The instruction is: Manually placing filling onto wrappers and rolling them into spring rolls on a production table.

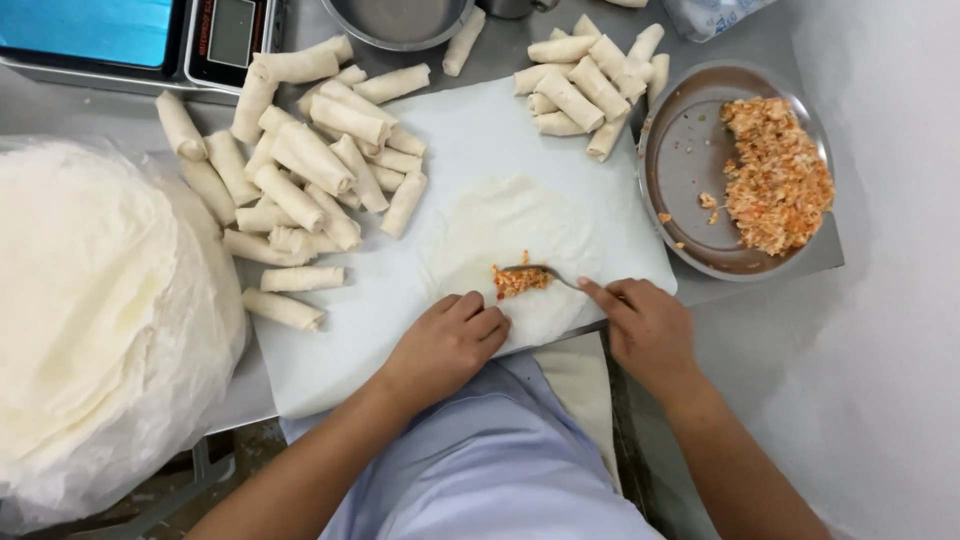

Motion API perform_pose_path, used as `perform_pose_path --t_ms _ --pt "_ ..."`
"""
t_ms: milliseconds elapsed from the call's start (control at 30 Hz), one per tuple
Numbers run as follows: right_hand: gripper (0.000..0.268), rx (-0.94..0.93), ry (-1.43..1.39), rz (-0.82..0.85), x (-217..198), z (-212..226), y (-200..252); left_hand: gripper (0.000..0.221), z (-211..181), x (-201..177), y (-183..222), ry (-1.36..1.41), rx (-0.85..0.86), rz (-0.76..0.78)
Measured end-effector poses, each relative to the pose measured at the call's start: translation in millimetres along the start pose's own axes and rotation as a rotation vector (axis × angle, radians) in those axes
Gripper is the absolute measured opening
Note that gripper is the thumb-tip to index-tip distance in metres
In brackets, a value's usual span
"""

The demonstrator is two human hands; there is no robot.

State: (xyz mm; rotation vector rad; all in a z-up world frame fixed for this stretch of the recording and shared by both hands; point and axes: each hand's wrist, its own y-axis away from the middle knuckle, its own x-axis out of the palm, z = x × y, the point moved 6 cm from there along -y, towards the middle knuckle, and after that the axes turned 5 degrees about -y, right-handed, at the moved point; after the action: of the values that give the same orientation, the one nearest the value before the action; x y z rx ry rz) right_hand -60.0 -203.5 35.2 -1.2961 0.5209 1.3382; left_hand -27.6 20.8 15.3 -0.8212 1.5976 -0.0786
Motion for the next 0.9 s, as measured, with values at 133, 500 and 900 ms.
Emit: perform_pose_path --t_ms 133,500,900 --pt "0.026 0.137 -0.05 -0.176 -42 -48 4 0.015 33 3 -24 0.091 -0.134 -0.115" --pt "0.036 -0.123 0.01 0.05 58 1 -54 0.032 27 26 -47 -0.131 -0.202 0.028" --pt "0.062 0.287 0.028 -0.203 26 -31 -27 0.034 14 4 -12 -0.153 -0.405 -0.032"
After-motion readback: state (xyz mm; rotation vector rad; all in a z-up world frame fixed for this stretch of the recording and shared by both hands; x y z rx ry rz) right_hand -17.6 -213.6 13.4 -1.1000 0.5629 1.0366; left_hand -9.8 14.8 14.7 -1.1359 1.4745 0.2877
